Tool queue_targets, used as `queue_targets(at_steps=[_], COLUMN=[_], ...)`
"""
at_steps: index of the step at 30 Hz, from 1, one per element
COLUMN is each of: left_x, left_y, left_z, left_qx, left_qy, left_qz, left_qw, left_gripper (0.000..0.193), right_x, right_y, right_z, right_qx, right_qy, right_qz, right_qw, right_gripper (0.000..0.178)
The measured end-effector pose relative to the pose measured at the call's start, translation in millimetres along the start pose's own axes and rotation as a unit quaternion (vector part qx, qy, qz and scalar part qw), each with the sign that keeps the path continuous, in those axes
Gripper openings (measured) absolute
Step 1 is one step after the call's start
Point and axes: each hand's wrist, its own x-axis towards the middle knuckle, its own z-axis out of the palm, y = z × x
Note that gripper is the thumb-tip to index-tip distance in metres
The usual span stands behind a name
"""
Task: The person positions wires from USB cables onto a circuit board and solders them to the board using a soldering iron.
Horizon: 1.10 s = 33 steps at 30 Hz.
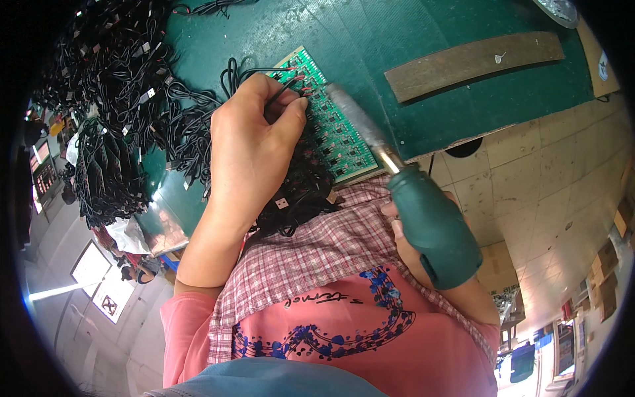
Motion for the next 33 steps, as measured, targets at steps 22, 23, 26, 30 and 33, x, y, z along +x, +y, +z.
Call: queue_targets(at_steps=[22, 23, 26, 30, 33], left_x=[0.7, 0.6, 0.4, 0.4, 0.1], left_y=[-4.4, -4.4, -4.8, -5.2, -3.8], left_z=[1.3, 1.0, 0.2, 1.1, 1.4], left_qx=[-0.065, -0.065, -0.060, -0.065, -0.053], left_qy=[0.017, 0.017, 0.011, 0.019, 0.020], left_qz=[0.020, 0.020, 0.012, 0.021, 0.013], left_qw=[0.998, 0.998, 0.998, 0.997, 0.998], left_gripper=[0.012, 0.012, 0.012, 0.013, 0.013], right_x=[-4.0, -4.1, -4.7, -5.1, -4.2], right_y=[2.2, 3.1, 5.8, 6.3, 2.3], right_z=[1.2, 0.4, -1.6, 0.7, 0.9], right_qx=[0.041, 0.041, 0.027, 0.031, 0.020], right_qy=[-0.010, -0.010, -0.026, -0.024, -0.035], right_qz=[-0.002, -0.002, -0.029, -0.028, -0.018], right_qw=[0.999, 0.999, 0.999, 0.999, 0.999], right_gripper=[0.020, 0.020, 0.023, 0.019, 0.018])
